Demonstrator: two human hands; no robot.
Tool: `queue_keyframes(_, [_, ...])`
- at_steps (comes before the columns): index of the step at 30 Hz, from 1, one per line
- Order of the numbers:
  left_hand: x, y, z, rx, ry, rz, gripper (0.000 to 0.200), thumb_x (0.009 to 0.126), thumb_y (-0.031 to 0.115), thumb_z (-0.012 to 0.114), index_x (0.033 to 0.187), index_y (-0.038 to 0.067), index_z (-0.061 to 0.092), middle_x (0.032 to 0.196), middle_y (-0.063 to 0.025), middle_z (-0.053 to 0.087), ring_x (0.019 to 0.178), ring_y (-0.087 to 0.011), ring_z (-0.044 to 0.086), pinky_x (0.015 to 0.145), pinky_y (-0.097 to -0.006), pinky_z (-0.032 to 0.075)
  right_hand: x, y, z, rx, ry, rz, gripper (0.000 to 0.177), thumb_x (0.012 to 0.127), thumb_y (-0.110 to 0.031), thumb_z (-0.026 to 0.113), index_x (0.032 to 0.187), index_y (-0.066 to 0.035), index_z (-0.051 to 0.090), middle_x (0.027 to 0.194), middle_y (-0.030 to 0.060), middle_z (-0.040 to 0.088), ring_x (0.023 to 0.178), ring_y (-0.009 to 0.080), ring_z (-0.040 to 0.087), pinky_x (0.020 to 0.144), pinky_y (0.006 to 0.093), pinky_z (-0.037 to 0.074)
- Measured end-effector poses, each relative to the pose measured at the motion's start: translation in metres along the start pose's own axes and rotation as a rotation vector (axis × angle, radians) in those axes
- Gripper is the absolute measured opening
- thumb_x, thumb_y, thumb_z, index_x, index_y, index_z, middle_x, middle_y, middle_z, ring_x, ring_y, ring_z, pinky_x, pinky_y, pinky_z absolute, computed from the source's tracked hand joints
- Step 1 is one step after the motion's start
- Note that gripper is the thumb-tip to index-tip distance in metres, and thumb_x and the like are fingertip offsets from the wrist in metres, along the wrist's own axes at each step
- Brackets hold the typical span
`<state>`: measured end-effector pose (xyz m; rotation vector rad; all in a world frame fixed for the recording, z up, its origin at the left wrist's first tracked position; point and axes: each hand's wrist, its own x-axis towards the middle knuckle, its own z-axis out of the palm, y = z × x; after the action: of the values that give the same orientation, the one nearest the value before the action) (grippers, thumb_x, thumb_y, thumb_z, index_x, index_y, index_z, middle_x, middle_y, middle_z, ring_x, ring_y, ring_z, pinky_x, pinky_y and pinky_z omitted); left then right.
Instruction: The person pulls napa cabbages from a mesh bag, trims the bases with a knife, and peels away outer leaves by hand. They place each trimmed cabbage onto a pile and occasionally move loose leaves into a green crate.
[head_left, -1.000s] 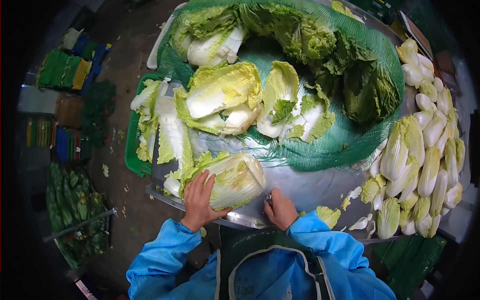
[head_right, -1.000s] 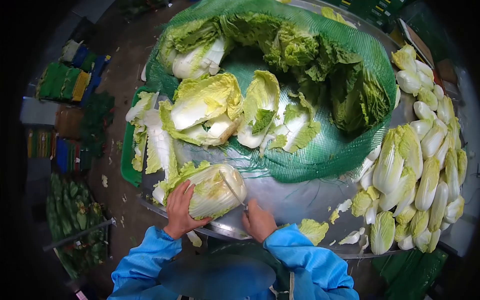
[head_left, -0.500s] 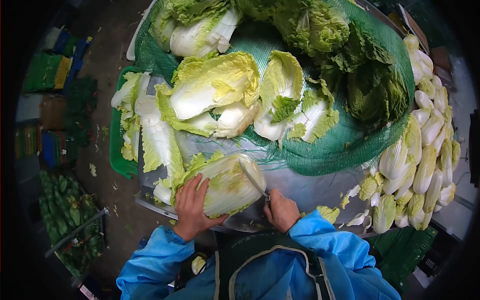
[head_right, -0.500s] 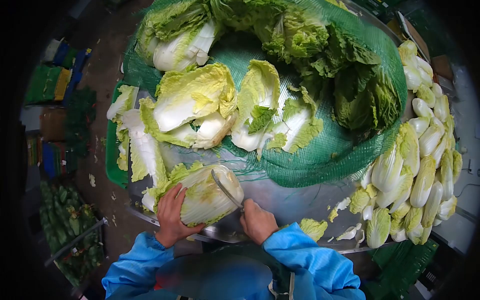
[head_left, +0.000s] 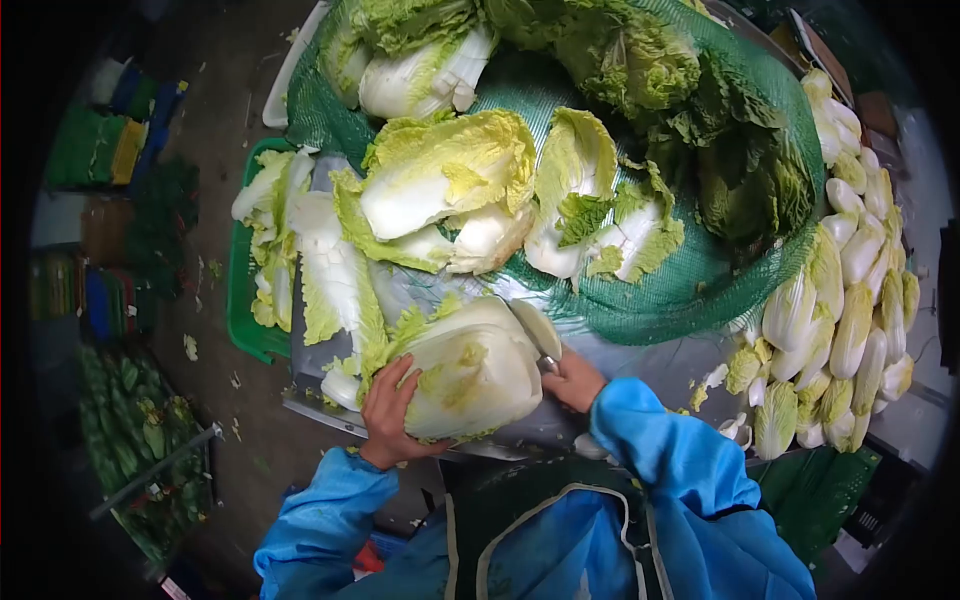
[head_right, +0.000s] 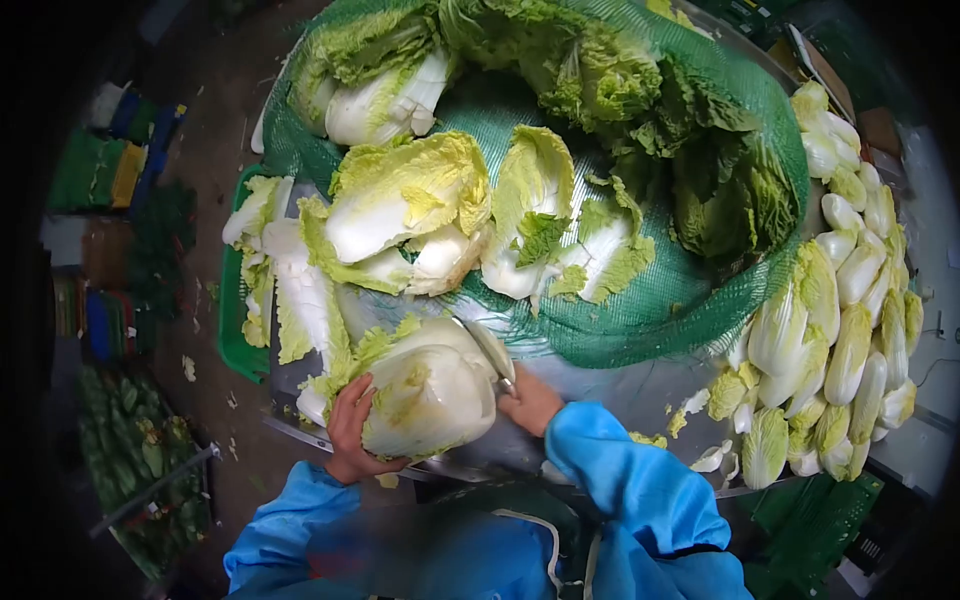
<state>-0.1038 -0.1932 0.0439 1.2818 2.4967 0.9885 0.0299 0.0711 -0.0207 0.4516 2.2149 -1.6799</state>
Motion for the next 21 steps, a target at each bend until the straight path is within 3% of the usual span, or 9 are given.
queue_keyframes(1, [-0.003, -0.001, 0.001, -0.016, 0.022, 0.007, 0.082, 0.048, 0.038, 0.082, 0.114, -0.001, 0.054, 0.121, -0.0228, 0.051, 0.109, -0.0422, 0.051, 0.091, -0.0481, 0.042, -0.005, -0.036, -0.015, 0.354, -0.164, 0.391, 0.039, 0.082, -0.014, 0.052, 0.117, 0.001, 0.042, 0.056, 0.0132, 0.053, 0.038, 0.021, 0.049, 0.036, 0.0321, 0.042])
queue_keyframes(2, [-0.006, -0.001, 0.001, -0.033, 0.043, 0.011, 0.082, 0.048, 0.037, 0.082, 0.115, -0.001, 0.053, 0.121, -0.023, 0.051, 0.109, -0.0423, 0.051, 0.092, -0.048, 0.042, -0.009, -0.042, -0.014, 0.361, -0.161, 0.382, 0.039, 0.082, -0.014, 0.052, 0.117, 0.001, 0.042, 0.056, 0.0132, 0.053, 0.038, 0.021, 0.049, 0.036, 0.0321, 0.042])
queue_keyframes(4, [-0.008, 0.0, 0.001, -0.031, 0.043, 0.018, 0.082, 0.049, 0.037, 0.082, 0.115, -0.001, 0.053, 0.121, -0.0231, 0.052, 0.108, -0.0426, 0.052, 0.092, -0.048, 0.042, -0.015, -0.048, -0.013, 0.877, -0.194, 0.423, 0.033, 0.082, -0.013, 0.052, 0.111, 0.0, 0.045, 0.048, 0.0083, 0.047, 0.032, 0.0145, 0.041, 0.029, 0.0249, 0.033])
queue_keyframes(8, [-0.008, 0.003, 0.001, -0.075, 0.104, 0.021, 0.087, 0.05, 0.035, 0.083, 0.121, -0.002, 0.049, 0.123, -0.0243, 0.05, 0.11, -0.0434, 0.05, 0.094, -0.0485, 0.04, -0.009, -0.065, -0.011, 1.076, -0.141, 0.371, 0.024, 0.082, -0.017, 0.053, 0.098, 0.0, 0.05, 0.045, 0.0081, 0.046, 0.03, 0.0153, 0.041, 0.028, 0.027, 0.032])
queue_keyframes(12, [-0.003, 0.022, 0.029, -0.203, 0.269, 0.022, 0.096, 0.051, 0.038, 0.085, 0.127, -0.003, 0.041, 0.129, -0.025, 0.042, 0.118, -0.0409, 0.043, 0.1, -0.0467, 0.035, -0.028, -0.161, -0.057, 0.514, 0.074, 0.166, 0.033, 0.086, -0.027, 0.062, 0.101, 0.002, 0.058, 0.05, 0.0014, 0.048, 0.038, 0.0077, 0.042, 0.036, 0.0233, 0.034])
queue_keyframes(16, [0.029, 0.063, 0.039, -0.745, 0.407, -0.056, 0.103, 0.059, 0.047, 0.082, 0.132, -0.005, 0.031, 0.137, -0.0235, 0.029, 0.127, -0.0352, 0.032, 0.105, -0.0426, 0.027, -0.037, -0.172, -0.049, 0.159, 0.261, -0.116, 0.039, 0.085, -0.024, 0.065, 0.111, 0.002, 0.056, 0.055, -0.0019, 0.046, 0.049, 0.003, 0.037, 0.044, 0.0218, 0.032])
queue_keyframes(18, [0.05, 0.081, 0.017, -0.93, 0.487, -0.051, 0.087, 0.07, 0.043, 0.074, 0.131, -0.005, 0.034, 0.134, -0.0229, 0.033, 0.127, -0.0333, 0.034, 0.105, -0.0409, 0.028, -0.04, -0.167, -0.03, 0.156, 0.34, -0.089, 0.039, 0.084, -0.024, 0.066, 0.112, 0.002, 0.055, 0.059, -0.0025, 0.047, 0.056, 0.0036, 0.035, 0.048, 0.023, 0.032])
queue_keyframes(19, [0.058, 0.091, -0.002, -0.664, 0.462, -0.074, 0.062, 0.08, 0.032, 0.063, 0.126, -0.004, 0.043, 0.131, -0.02, 0.039, 0.124, -0.0305, 0.038, 0.104, -0.0388, 0.029, -0.039, -0.162, -0.023, 0.16, 0.37, -0.13, 0.037, 0.084, -0.023, 0.066, 0.111, 0.0, 0.056, 0.061, -0.0009, 0.051, 0.055, 0.005, 0.04, 0.05, 0.022, 0.035])
queue_keyframes(21, [0.058, 0.086, -0.005, -0.663, 0.436, -0.155, 0.054, 0.08, 0.027, 0.06, 0.123, -0.003, 0.046, 0.128, -0.0185, 0.042, 0.123, -0.0297, 0.039, 0.104, -0.0385, 0.03, -0.041, -0.156, -0.017, 0.201, 0.357, -0.119, 0.037, 0.084, -0.022, 0.066, 0.11, 0.0, 0.056, 0.062, 0.0004, 0.053, 0.056, 0.0059, 0.043, 0.052, 0.0219, 0.037])
